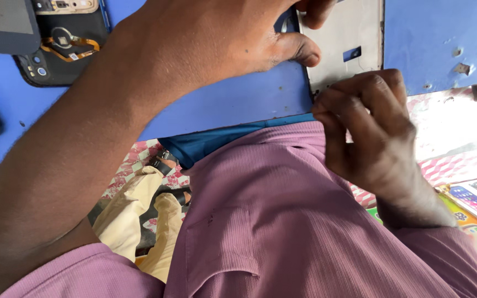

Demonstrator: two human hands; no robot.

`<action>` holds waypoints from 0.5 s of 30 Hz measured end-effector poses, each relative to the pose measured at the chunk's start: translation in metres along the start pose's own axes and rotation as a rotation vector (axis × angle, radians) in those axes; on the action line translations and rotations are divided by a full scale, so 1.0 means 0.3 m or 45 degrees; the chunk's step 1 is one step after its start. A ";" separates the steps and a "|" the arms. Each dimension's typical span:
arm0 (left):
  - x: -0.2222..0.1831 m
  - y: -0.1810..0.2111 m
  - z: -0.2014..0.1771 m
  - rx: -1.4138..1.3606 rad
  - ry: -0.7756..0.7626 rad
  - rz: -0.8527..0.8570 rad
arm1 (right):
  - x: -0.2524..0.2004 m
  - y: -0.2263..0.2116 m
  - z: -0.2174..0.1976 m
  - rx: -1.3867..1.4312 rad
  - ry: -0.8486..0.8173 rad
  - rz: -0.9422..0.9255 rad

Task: The person uses a small metal tool to carefully pry and separate the edges of a white smartphone back cover from its frame. The hands work along the perimeter, lifting the cover slightly while other disassembled phone parts remain on the blue work surface.

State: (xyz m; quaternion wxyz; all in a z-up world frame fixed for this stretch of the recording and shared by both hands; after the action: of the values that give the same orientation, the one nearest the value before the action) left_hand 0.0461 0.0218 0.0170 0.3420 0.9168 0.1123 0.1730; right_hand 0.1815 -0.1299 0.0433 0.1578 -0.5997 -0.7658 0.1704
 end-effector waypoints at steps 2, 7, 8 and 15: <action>-0.001 0.004 -0.006 -0.018 -0.021 0.017 | -0.031 0.049 -0.024 0.266 0.043 0.102; 0.026 0.054 -0.055 0.124 0.056 0.086 | -0.099 0.240 -0.075 1.222 0.260 0.383; 0.043 0.061 -0.062 0.148 0.019 0.071 | -0.098 0.288 -0.075 1.438 0.347 0.404; 0.117 0.244 -0.052 0.407 -0.070 0.038 | -0.059 0.510 -0.135 1.649 0.323 0.458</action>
State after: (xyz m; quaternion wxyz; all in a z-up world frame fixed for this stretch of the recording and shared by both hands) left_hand 0.0786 -0.0118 0.0852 0.1920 0.9655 0.1154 0.1330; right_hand 0.3358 -0.1102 0.0099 0.5426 -0.5176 -0.3736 0.5460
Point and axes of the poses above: each hand's wrist, its own x-axis towards the middle knuckle, its own z-axis out of the palm, y = z × x, the point moved 5 cm from there along x, towards the middle knuckle, and after that the axes turned 6 degrees about -y, right-handed, at the moved point
